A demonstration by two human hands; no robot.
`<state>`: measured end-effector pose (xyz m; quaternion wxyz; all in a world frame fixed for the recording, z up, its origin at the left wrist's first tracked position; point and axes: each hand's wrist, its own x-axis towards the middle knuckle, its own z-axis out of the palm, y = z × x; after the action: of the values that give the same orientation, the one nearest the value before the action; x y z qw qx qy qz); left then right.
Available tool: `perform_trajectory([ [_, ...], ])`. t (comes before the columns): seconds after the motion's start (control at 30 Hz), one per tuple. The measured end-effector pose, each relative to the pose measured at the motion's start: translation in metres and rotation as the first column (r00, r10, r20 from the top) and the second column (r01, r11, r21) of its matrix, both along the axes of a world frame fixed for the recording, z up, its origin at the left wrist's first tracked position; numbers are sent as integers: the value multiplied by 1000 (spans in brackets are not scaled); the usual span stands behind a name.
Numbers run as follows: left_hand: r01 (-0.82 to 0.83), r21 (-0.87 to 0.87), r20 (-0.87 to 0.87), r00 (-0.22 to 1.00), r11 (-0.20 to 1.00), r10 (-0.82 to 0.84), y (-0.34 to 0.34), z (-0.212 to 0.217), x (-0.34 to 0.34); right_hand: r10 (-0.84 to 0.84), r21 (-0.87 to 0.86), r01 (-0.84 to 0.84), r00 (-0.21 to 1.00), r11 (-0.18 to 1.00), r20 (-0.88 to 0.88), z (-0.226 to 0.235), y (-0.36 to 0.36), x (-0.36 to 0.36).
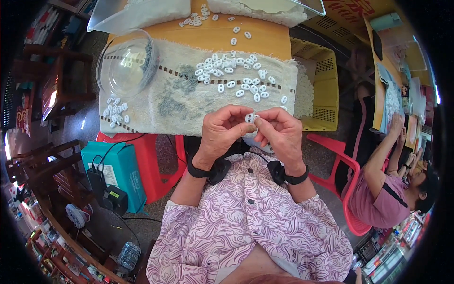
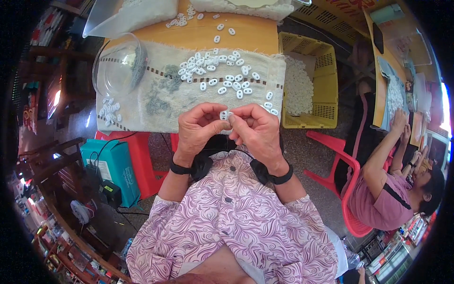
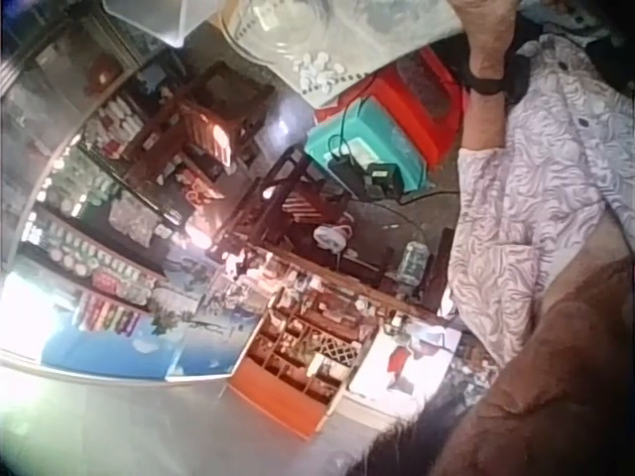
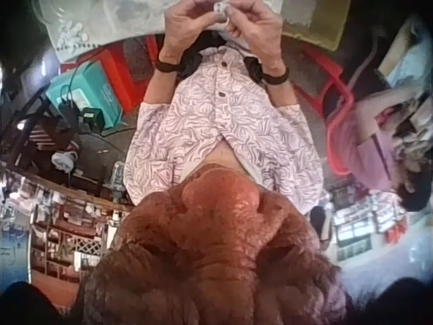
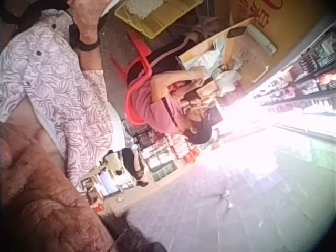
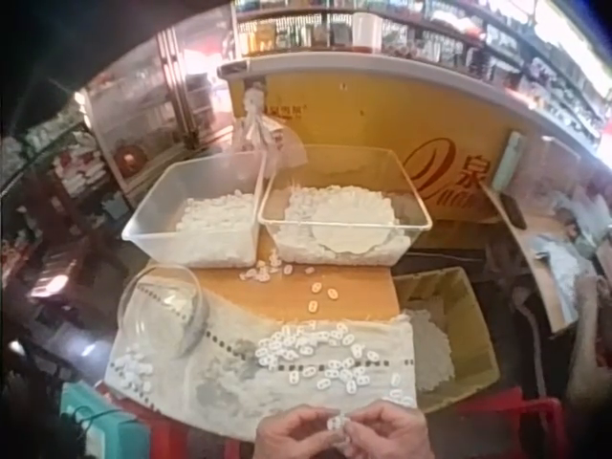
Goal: The person picks up white plastic pieces by hand, fits them together, and places the assembled units onto a cloth before dropping them into a plastic container.
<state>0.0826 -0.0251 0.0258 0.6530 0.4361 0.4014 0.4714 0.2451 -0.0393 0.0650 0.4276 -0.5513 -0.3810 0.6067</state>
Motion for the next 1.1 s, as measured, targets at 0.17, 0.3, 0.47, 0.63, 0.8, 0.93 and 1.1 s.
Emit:
perform_trajectory([
  [0.17, -2, -12, 49, 999, 1000, 3, 0, -1, 1, 6, -13, -6, 1000, 1000, 4, -1, 0, 0],
  [0.3, 1, -16, 31, 1000, 1000, -1, 0, -2, 1, 2, -44, -4, 999, 999, -34, 0, 1, 1],
  [0.47, 11, -17, 35, 999, 1000, -10, 0, -4, -1, 16, -59, -18, 999, 998, -37, 2, 2, 1],
  [0.63, 47, -38, 25, 999, 998, -46, 1, -4, -4, 17, -64, -20, 998, 998, -55, 2, 3, 2],
  [0.8, 67, -30, 12, 998, 997, -67, 2, -1, -6, 40, -74, -44, 998, 996, -49, 2, 4, 1],
  [0.93, 98, -31, -13, 995, 995, -99, 3, -4, -9, 76, -90, -81, 996, 993, -54, 3, 4, 2],
  [1.1, 97, -90, 49, 994, 991, -93, 3, -5, -12, 78, -82, -97, 975, 992, -207, -2, 5, 4],
])
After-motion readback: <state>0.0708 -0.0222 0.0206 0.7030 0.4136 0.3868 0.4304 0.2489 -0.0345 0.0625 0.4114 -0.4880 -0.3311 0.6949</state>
